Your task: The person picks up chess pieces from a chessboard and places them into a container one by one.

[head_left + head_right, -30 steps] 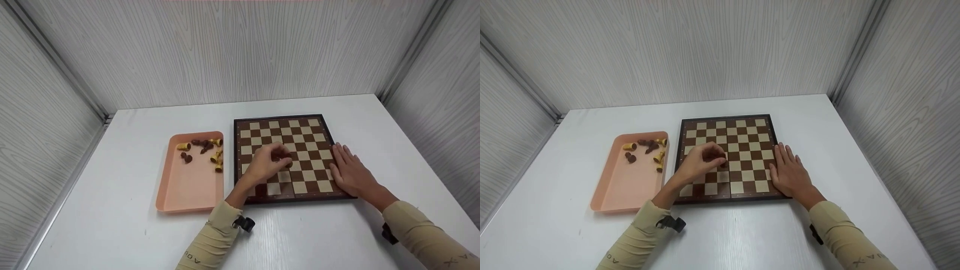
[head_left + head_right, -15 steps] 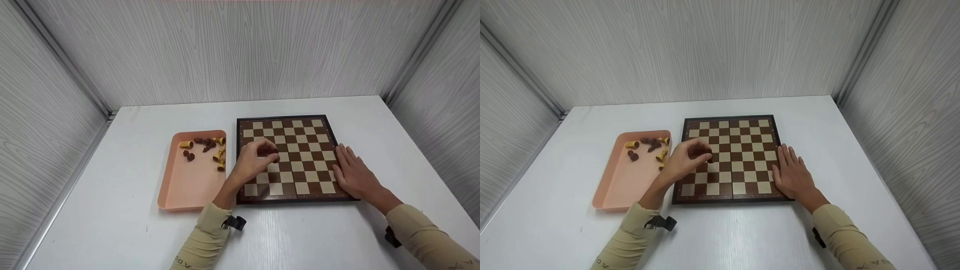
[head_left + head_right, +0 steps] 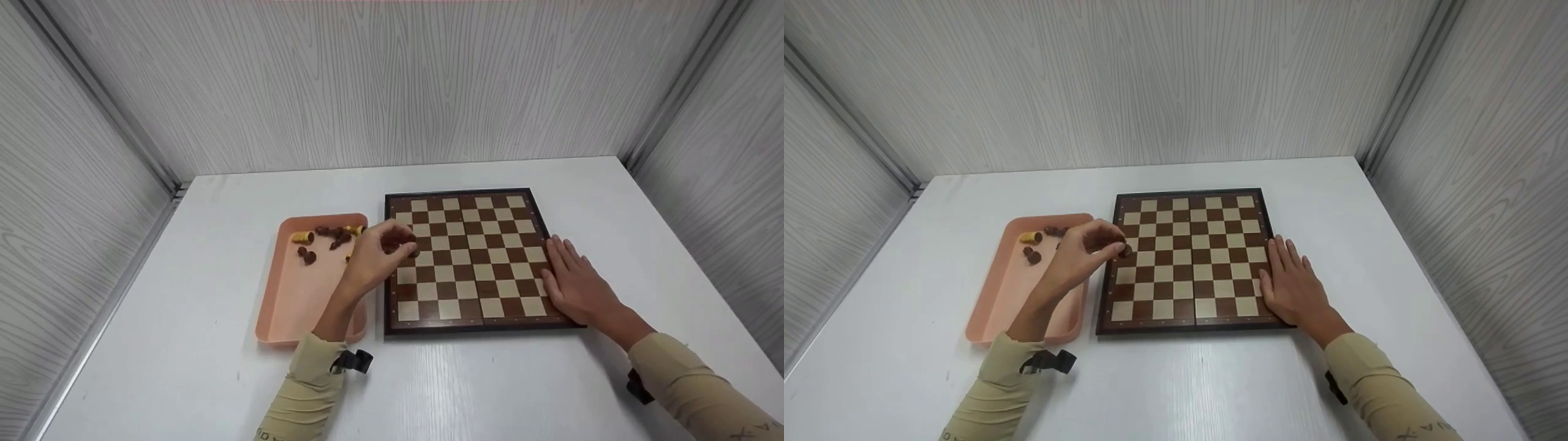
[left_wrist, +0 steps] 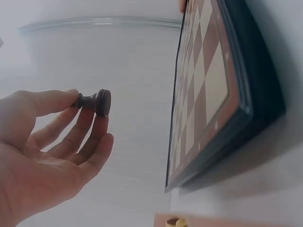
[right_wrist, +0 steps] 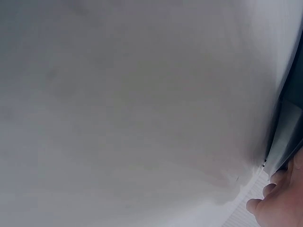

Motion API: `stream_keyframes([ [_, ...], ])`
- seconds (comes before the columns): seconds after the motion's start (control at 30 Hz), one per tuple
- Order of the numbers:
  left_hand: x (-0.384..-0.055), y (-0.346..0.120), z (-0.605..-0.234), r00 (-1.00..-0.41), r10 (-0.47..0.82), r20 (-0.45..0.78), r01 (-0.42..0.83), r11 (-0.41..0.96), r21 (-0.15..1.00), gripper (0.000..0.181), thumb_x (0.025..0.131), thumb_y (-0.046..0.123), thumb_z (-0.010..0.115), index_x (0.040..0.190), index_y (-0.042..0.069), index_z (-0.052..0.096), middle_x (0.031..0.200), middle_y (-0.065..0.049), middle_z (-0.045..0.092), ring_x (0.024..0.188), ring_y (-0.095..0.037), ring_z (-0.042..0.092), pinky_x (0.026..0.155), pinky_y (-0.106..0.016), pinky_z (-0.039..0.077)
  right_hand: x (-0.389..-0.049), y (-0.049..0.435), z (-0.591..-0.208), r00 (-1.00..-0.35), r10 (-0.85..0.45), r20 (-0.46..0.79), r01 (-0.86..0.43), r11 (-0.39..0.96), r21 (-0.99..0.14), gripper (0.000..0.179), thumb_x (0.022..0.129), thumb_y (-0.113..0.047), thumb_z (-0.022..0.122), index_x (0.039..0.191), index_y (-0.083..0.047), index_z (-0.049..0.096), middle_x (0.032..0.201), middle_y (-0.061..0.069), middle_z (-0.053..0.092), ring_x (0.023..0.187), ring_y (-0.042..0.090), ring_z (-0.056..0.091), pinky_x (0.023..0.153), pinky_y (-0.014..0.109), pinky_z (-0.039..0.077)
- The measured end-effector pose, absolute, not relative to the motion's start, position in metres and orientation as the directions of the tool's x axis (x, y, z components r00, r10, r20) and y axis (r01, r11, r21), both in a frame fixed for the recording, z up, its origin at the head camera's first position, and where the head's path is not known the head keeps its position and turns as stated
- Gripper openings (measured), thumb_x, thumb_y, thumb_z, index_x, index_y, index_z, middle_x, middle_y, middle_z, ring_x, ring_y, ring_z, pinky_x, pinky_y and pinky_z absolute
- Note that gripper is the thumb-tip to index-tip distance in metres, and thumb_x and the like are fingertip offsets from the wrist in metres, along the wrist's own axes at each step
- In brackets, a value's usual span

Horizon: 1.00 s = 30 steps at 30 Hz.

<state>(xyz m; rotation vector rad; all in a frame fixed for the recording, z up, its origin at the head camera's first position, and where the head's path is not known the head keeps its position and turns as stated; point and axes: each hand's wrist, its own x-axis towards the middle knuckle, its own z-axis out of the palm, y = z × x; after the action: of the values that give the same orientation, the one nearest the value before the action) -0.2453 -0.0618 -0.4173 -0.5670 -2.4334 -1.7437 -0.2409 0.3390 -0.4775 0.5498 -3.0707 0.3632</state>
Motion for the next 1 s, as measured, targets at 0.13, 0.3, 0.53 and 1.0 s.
stream_keyframes([
  [0.13, -0.248, -0.074, -0.418, -0.920, 0.243, 0.307, 0.370, 0.285, 0.884, 0.013, 0.097, 0.006, 0.070, 0.108, 0.000, 0.070, 0.101, -0.010, 0.072, 0.093, -0.023, 0.071, 0.090, -0.040, 0.056, -0.239, 0.341, -0.476, -0.942, -0.333, 0.038, -0.332, 0.916, -0.224, 0.068, 0.111, -0.037, 0.031, 0.161, 0.004, 0.014, 0.168, 0.025, 0.014, 0.154, 0.045, 0.013, 0.117, 0.067, 0.019],
  [0.3, -0.249, -0.092, -0.417, -0.928, 0.213, 0.304, 0.360, 0.316, 0.878, 0.015, 0.097, 0.005, 0.069, 0.110, -0.002, 0.071, 0.101, -0.010, 0.072, 0.093, -0.023, 0.070, 0.088, -0.041, 0.056, -0.238, 0.341, -0.477, -0.943, -0.331, 0.033, -0.330, 0.918, -0.218, 0.068, 0.111, -0.037, 0.031, 0.161, 0.005, 0.013, 0.168, 0.025, 0.013, 0.154, 0.045, 0.012, 0.117, 0.067, 0.020],
  [0.53, -0.244, -0.117, -0.415, -0.945, 0.165, 0.283, 0.321, 0.297, 0.899, 0.014, 0.096, 0.003, 0.071, 0.109, -0.002, 0.070, 0.102, -0.014, 0.072, 0.094, -0.029, 0.071, 0.091, -0.044, 0.056, -0.242, 0.335, -0.478, -0.939, -0.340, 0.050, -0.342, 0.914, -0.217, 0.067, 0.111, -0.036, 0.032, 0.161, 0.005, 0.015, 0.167, 0.025, 0.015, 0.154, 0.045, 0.013, 0.117, 0.066, 0.020],
  [1.0, -0.239, -0.150, -0.419, -0.965, 0.132, 0.226, 0.261, 0.397, 0.880, 0.017, 0.096, 0.001, 0.070, 0.112, -0.004, 0.069, 0.107, -0.015, 0.071, 0.098, -0.027, 0.068, 0.088, -0.041, 0.056, -0.241, 0.337, -0.480, -0.939, -0.339, 0.059, -0.343, 0.915, -0.213, 0.067, 0.110, -0.034, 0.033, 0.161, 0.006, 0.016, 0.167, 0.025, 0.017, 0.153, 0.045, 0.015, 0.117, 0.066, 0.021],
])
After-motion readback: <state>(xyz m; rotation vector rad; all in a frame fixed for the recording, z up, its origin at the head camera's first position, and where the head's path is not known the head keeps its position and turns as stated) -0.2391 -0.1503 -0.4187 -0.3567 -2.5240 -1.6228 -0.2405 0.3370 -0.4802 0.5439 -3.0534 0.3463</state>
